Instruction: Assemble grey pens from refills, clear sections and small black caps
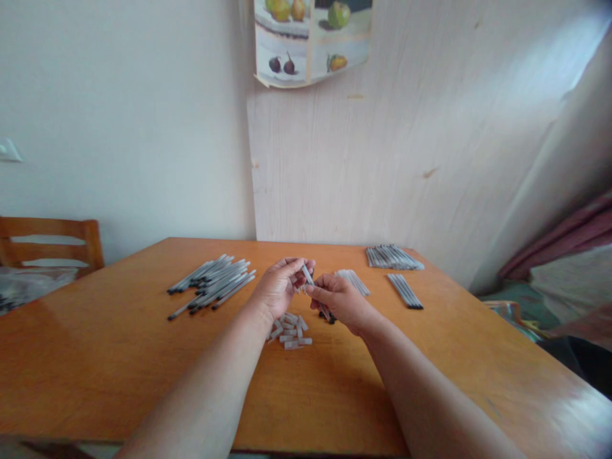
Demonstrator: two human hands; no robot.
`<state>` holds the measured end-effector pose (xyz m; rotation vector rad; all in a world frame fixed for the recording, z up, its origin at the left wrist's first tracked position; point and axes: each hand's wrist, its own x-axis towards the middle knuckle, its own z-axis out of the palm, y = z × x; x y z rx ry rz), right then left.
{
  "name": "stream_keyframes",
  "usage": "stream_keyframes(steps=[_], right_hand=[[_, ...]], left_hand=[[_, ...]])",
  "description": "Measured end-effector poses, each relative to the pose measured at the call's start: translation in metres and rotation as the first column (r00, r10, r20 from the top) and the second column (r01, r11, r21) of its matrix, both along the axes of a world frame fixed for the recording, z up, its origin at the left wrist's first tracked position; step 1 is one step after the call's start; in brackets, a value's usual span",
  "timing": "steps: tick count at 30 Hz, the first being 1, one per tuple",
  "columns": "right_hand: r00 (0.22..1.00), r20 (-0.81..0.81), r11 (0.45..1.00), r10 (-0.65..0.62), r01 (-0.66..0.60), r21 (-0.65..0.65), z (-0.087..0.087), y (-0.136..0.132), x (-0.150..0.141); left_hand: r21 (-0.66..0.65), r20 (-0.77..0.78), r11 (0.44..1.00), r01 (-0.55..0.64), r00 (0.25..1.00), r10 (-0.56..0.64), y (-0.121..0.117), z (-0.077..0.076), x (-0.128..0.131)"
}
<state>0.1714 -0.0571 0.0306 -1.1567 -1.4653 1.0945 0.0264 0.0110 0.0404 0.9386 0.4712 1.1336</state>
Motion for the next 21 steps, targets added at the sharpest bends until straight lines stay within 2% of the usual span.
stream_keyframes(steps=[6,15,21], right_hand=[[0.983,-0.137,0.992,0.124,-0.125,0.0,0.005,-0.003,0.001],[0.918,-0.317,0.955,0.237,-0.28,-0.094,0.012,-0.01,-0.001],[0.936,-0.298,0.973,0.186,-0.218,-0.078,0.007,-0.004,0.004]], left_hand=[[-0.011,0.059,0.999,0.043,0.997,-0.043,-0.003,0.005,-0.002],[-0.026,0.088,0.987,0.159,0.984,-0.156,-0.006,0.009,-0.007],[-0.032,0.077,0.988,0.154,0.986,-0.151,-0.005,0.007,-0.005]])
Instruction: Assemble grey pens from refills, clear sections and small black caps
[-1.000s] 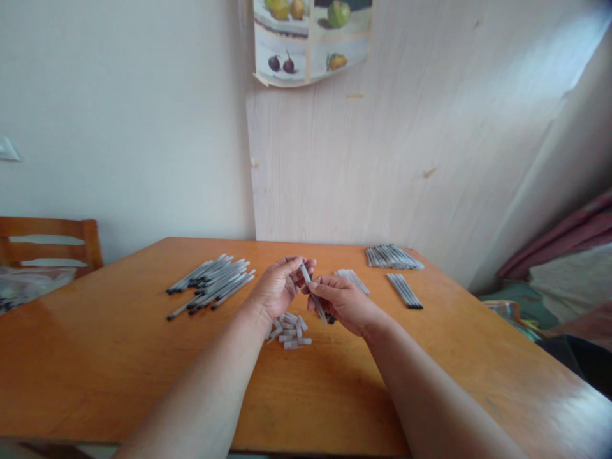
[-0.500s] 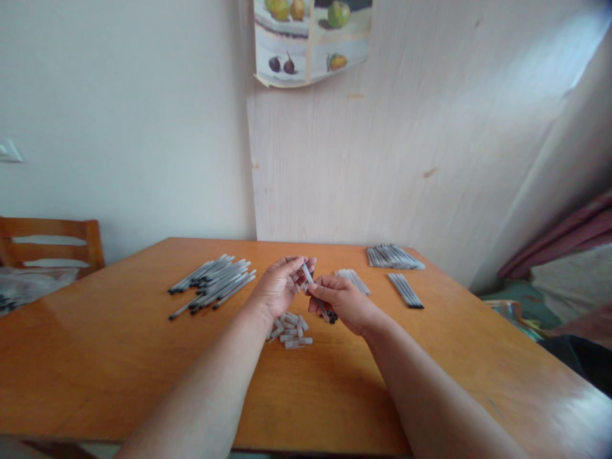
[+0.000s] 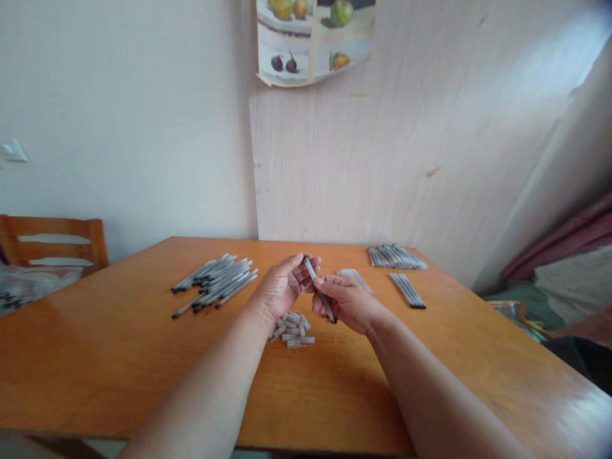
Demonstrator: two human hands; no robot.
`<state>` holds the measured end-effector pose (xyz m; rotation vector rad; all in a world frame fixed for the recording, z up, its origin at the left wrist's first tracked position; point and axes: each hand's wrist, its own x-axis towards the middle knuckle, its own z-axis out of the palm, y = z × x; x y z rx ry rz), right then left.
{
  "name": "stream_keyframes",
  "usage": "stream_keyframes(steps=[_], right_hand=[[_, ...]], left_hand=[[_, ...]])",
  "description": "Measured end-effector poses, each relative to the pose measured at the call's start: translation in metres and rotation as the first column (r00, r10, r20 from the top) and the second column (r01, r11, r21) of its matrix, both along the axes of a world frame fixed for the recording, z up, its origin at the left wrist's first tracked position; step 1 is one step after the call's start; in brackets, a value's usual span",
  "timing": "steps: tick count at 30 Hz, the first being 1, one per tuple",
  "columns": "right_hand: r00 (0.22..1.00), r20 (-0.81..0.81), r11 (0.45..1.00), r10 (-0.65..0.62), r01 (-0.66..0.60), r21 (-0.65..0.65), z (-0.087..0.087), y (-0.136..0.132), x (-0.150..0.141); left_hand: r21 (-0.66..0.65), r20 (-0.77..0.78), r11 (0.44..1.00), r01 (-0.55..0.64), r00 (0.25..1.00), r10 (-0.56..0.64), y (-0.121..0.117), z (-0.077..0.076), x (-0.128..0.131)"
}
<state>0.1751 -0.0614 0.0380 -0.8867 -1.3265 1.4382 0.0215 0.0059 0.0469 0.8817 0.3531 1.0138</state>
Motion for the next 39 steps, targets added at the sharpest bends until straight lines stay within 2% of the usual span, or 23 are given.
stream_keyframes(steps=[6,9,12,16,26,30,39], right_hand=[[0.998,0.014,0.998,-0.053,0.053,0.025,-0.0055,0.0039,-0.0004],[0.992,0.063,0.993,-0.108,0.104,0.06,-0.0043,0.0033,-0.0034],[0.979,0.114,0.983,-0.17,0.16,0.092,-0.0031,0.0031,-0.005],[0.98,0.104,0.984,-0.169,0.161,0.079,-0.0036,0.0032,-0.0043],[0.998,-0.063,0.999,0.016,-0.019,-0.046,0.0023,-0.0016,-0.0048],[0.99,-0.127,0.996,0.066,-0.074,-0.053,0.0011,-0.0006,-0.0046],[0.982,-0.181,0.996,0.06,-0.071,-0.051,-0.0047,0.0051,0.0]], left_hand=[[0.073,-0.064,0.994,-0.079,0.994,0.084,0.0047,-0.0065,0.0037],[0.095,-0.069,0.982,-0.162,0.983,0.169,0.0062,-0.0076,0.0044],[0.087,-0.09,0.977,-0.193,0.976,0.201,0.0067,-0.0073,0.0044],[0.082,-0.095,0.982,-0.17,0.979,0.178,0.0059,-0.0053,0.0037],[0.079,0.002,0.996,-0.046,0.999,0.046,0.0027,-0.0004,-0.0009],[0.052,0.018,0.999,0.001,1.0,-0.002,0.0,0.0013,-0.0023],[0.027,0.006,1.0,0.007,1.0,-0.007,0.0056,-0.005,0.0001]])
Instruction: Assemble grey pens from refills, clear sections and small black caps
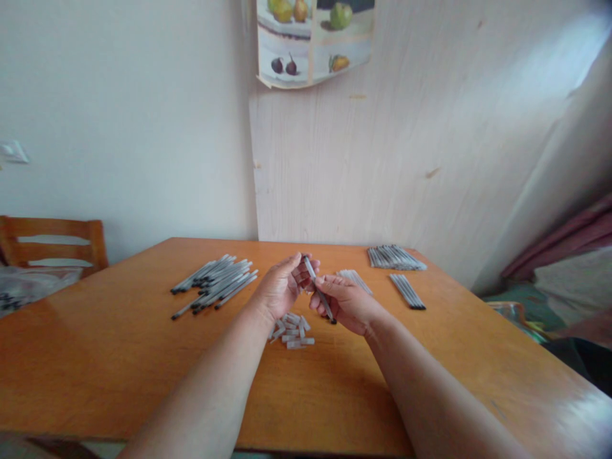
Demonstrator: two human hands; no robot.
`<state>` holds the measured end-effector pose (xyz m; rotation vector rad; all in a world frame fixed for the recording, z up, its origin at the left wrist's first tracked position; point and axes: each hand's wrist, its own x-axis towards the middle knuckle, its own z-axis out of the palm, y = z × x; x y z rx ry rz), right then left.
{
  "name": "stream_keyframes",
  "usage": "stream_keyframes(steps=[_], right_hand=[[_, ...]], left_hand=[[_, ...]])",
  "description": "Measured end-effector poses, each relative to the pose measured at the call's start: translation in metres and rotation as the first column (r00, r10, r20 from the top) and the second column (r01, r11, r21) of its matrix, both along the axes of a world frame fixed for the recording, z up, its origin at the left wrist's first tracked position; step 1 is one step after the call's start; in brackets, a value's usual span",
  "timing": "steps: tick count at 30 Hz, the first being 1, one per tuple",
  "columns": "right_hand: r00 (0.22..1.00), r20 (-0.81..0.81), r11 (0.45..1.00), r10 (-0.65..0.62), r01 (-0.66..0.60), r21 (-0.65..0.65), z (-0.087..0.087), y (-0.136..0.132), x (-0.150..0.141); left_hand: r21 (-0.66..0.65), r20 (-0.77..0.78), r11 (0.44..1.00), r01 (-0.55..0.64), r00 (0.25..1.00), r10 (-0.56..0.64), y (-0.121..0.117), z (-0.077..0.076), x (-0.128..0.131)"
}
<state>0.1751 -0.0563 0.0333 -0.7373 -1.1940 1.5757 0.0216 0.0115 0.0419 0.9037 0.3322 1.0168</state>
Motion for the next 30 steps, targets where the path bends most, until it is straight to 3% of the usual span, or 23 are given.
stream_keyframes(steps=[3,9,12,16,21,27,30], right_hand=[[1.0,0.008,0.999,-0.025,0.025,0.029,-0.002,0.002,0.002],[0.994,0.028,0.993,-0.108,0.107,0.041,-0.003,0.004,0.003],[0.987,0.082,0.989,-0.141,0.138,0.047,-0.004,0.004,0.004],[0.926,0.249,0.959,-0.284,0.27,0.09,-0.004,0.004,0.003],[0.774,0.5,0.922,-0.387,0.336,0.193,-0.007,0.005,-0.001],[0.438,0.798,0.902,-0.415,0.081,0.425,-0.016,0.003,-0.005],[0.284,0.867,0.902,-0.41,-0.015,0.432,-0.017,0.0,-0.007]], left_hand=[[0.043,-0.046,0.999,0.019,0.999,-0.017,0.001,-0.003,0.001],[0.224,-0.21,0.956,0.188,0.967,-0.141,-0.006,-0.004,0.003],[0.216,-0.202,0.972,0.098,0.978,-0.054,-0.005,-0.004,0.003],[0.11,-0.13,0.988,-0.109,0.984,0.123,0.002,-0.001,-0.001],[-0.009,-0.112,0.951,-0.31,0.945,0.307,0.013,0.001,-0.01],[-0.053,-0.147,0.921,-0.387,0.915,0.376,0.018,-0.001,-0.013],[-0.053,-0.16,0.915,-0.399,0.908,0.387,0.019,-0.001,-0.012]])
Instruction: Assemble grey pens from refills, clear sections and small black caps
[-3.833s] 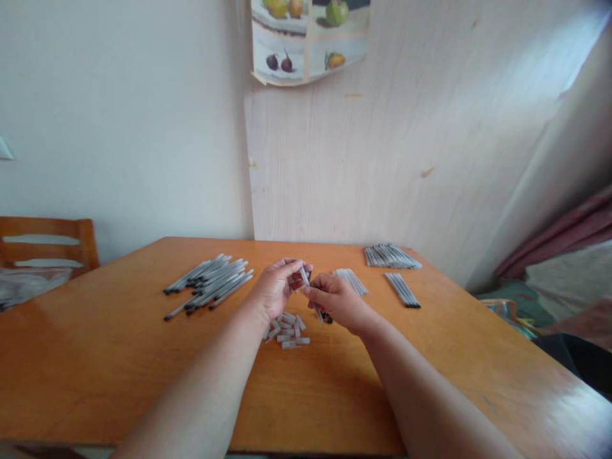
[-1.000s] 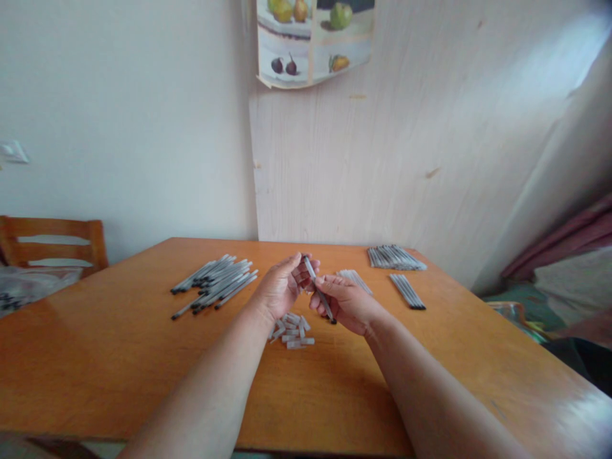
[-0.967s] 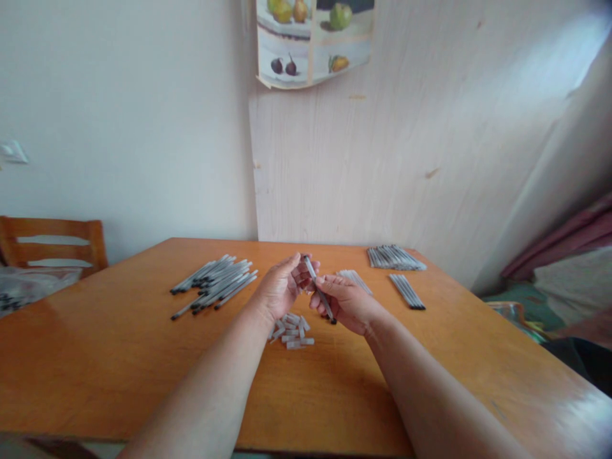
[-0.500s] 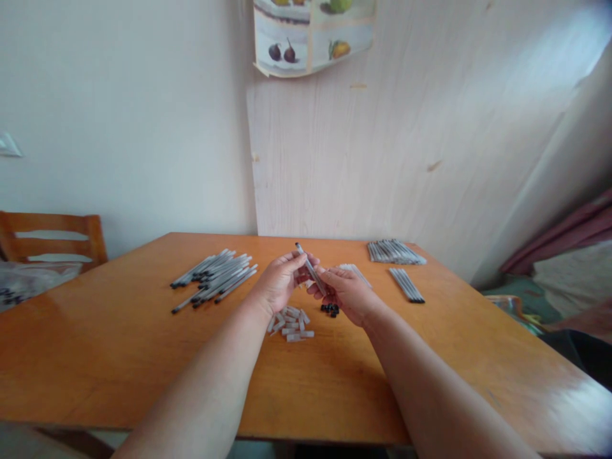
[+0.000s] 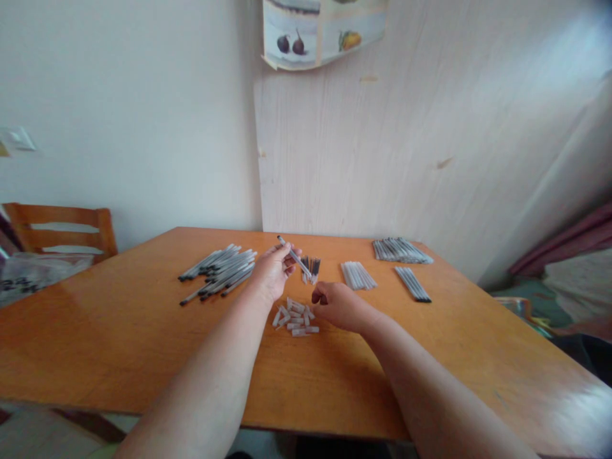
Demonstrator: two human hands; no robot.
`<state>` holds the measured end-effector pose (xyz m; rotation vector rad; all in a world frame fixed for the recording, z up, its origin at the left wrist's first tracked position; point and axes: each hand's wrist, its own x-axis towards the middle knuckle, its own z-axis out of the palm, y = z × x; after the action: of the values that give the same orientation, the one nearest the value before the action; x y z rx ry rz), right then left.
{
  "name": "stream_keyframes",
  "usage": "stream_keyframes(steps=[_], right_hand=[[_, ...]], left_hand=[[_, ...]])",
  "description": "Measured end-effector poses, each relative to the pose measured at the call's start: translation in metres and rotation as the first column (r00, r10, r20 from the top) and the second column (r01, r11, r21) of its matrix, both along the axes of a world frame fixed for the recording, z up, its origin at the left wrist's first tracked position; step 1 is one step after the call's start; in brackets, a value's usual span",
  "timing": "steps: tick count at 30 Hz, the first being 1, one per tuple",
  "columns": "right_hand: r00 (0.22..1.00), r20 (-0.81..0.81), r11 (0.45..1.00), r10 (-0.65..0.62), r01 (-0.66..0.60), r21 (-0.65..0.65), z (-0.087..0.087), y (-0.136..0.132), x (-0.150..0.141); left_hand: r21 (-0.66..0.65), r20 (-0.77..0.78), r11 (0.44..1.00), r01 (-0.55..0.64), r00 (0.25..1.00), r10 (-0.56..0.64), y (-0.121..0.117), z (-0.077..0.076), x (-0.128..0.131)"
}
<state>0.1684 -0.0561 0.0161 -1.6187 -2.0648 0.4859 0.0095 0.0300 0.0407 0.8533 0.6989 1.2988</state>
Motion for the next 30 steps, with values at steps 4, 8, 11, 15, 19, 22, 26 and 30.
stream_keyframes(steps=[4,8,11,15,19,22,26,30], right_hand=[[0.992,0.126,0.999,0.022,-0.018,-0.034,0.001,-0.0038,-0.0022],[0.983,0.182,0.999,0.024,-0.016,-0.047,-0.0008,-0.004,-0.0048],[0.974,0.224,0.999,0.016,-0.004,-0.052,-0.0022,-0.0032,-0.0062],[0.963,0.27,0.999,-0.014,0.025,-0.037,-0.0031,-0.0029,-0.0067],[0.961,0.276,0.999,-0.023,0.029,-0.02,-0.0042,-0.0033,-0.0079],[0.955,0.293,0.999,-0.038,0.044,-0.014,-0.0034,-0.0041,-0.0097],[0.945,0.32,0.997,-0.069,0.079,-0.019,-0.0002,-0.0052,-0.0101],[0.961,0.258,0.995,-0.095,0.098,0.001,0.0018,-0.0029,-0.0058]], left_hand=[[-0.004,-0.005,1.0,0.001,1.0,-0.001,0.0003,0.0002,0.0001],[-0.001,0.01,1.0,0.015,1.0,-0.015,0.0003,0.0001,-0.0005],[0.0,0.018,1.0,0.024,1.0,-0.024,0.0003,0.0002,-0.001],[-0.003,0.021,0.999,0.035,0.999,-0.035,0.0009,0.0,-0.0013],[0.005,0.027,0.999,0.038,0.999,-0.038,0.0014,-0.0004,-0.0013],[0.015,0.032,0.999,0.039,0.999,-0.039,0.0015,-0.0007,-0.0015],[0.019,0.036,0.999,0.04,0.999,-0.041,0.002,-0.0013,-0.0017],[0.029,0.043,0.999,0.035,0.998,-0.036,0.0027,-0.0018,-0.0019]])
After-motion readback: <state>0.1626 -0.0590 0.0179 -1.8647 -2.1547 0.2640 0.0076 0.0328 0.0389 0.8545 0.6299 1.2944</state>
